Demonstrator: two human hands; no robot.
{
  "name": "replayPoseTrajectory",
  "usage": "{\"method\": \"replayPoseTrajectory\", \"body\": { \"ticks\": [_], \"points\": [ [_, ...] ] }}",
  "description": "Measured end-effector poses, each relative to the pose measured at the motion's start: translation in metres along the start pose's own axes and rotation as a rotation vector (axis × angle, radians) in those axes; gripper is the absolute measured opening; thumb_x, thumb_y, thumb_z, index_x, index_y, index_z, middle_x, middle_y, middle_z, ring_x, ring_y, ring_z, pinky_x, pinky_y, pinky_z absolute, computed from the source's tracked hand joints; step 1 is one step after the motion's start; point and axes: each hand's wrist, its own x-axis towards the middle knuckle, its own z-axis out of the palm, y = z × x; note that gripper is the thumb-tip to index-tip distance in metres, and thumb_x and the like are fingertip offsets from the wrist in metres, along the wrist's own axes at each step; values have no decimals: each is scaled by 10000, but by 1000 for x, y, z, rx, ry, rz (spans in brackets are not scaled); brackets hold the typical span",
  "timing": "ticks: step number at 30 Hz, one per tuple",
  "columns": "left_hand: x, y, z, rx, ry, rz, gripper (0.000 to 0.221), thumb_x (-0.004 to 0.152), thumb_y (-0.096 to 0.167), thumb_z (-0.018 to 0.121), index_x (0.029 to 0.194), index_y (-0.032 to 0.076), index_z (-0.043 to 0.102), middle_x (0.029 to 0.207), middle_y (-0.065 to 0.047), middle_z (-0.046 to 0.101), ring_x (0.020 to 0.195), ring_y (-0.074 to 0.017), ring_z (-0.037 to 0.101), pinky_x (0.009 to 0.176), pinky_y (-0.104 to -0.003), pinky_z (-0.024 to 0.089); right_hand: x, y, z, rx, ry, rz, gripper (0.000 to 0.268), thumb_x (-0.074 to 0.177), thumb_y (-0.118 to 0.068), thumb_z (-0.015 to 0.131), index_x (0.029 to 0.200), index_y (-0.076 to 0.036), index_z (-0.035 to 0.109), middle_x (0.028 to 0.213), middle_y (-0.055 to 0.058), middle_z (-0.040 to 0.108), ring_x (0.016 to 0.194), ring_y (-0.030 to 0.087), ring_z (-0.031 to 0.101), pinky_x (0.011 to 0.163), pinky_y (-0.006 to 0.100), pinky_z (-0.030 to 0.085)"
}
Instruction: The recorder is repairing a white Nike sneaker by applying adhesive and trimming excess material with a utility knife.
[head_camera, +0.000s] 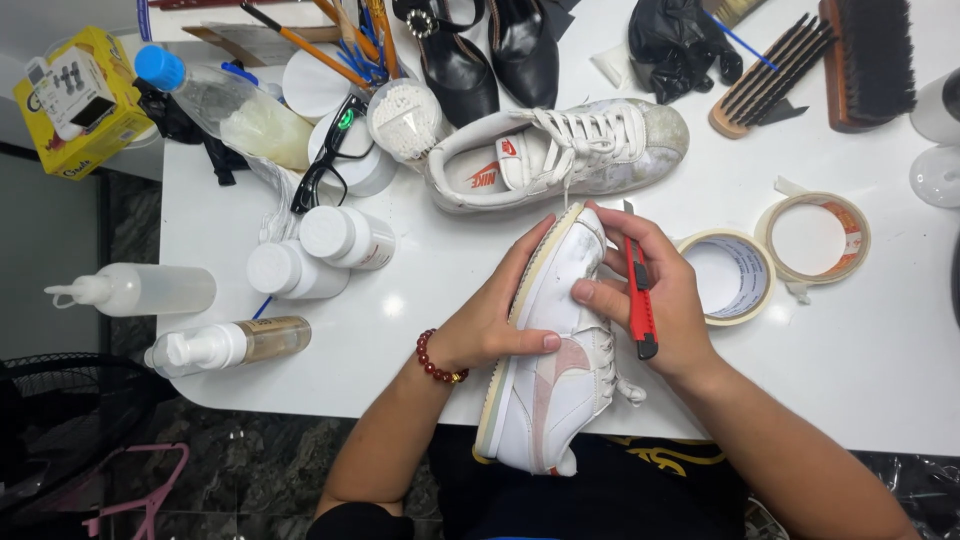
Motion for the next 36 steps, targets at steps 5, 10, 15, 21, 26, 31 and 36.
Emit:
{"method": "replayPoseTrajectory", "body": {
  "ticks": [5,10,15,21,26,31,36],
  "points": [
    [-2,-2,0,91,40,27,1178,782,400,828,1675,18,161,1692,-202,298,1594,-311,304,1317,-419,257,0,2,0,-119,-2,-71,697,854,-39,770,1475,8,457,1516,149,523,1368,281,557,1060,398,510],
    [-1,-6,-4,77,79,36,1172,774,408,835,1668,14,189,1694,-197,317,1597,-310,315,1326,-412,238,0,9,-14,-64,38,-216,586,991,-175,687,1470,22,412,1552,180,476,1425,329,516,1105,456,512],
    [2,-9,-7,4,128,15,1176,740,381,828,1658,17,189,1651,-212,350,1560,-311,334,1293,-407,245,-5,26,-38,308,135,-338,603,1164,-502,354,1445,12,497,953,187,681,924,279,665,926,414,561],
    [5,-12,-7,-14,142,-7,1013,865,382,747,1640,11,208,1609,-213,392,1512,-293,393,1269,-399,297,-2,33,-47,527,198,-180,204,1008,-103,526,1167,24,546,803,108,549,717,230,524,718,412,458],
    [5,-7,-3,103,178,-15,956,876,386,719,1618,-1,256,1575,-210,442,1473,-288,439,1231,-386,331,3,20,-37,581,119,-163,144,932,-68,553,1064,-92,503,804,103,562,703,255,551,665,406,477],
    [7,-5,-3,163,171,25,930,885,380,717,1604,-3,266,1575,-201,438,1467,-280,432,1218,-385,328,12,28,-37,647,42,-97,109,910,-78,568,1001,-93,511,805,103,571,723,255,553,697,386,467],
    [8,-7,-6,102,146,-11,936,874,407,717,1598,15,272,1553,-201,462,1446,-279,449,1196,-383,347,18,32,-37,792,-35,53,93,904,-164,585,919,-103,515,735,73,555,692,240,536,695,370,431]
  ]
}}
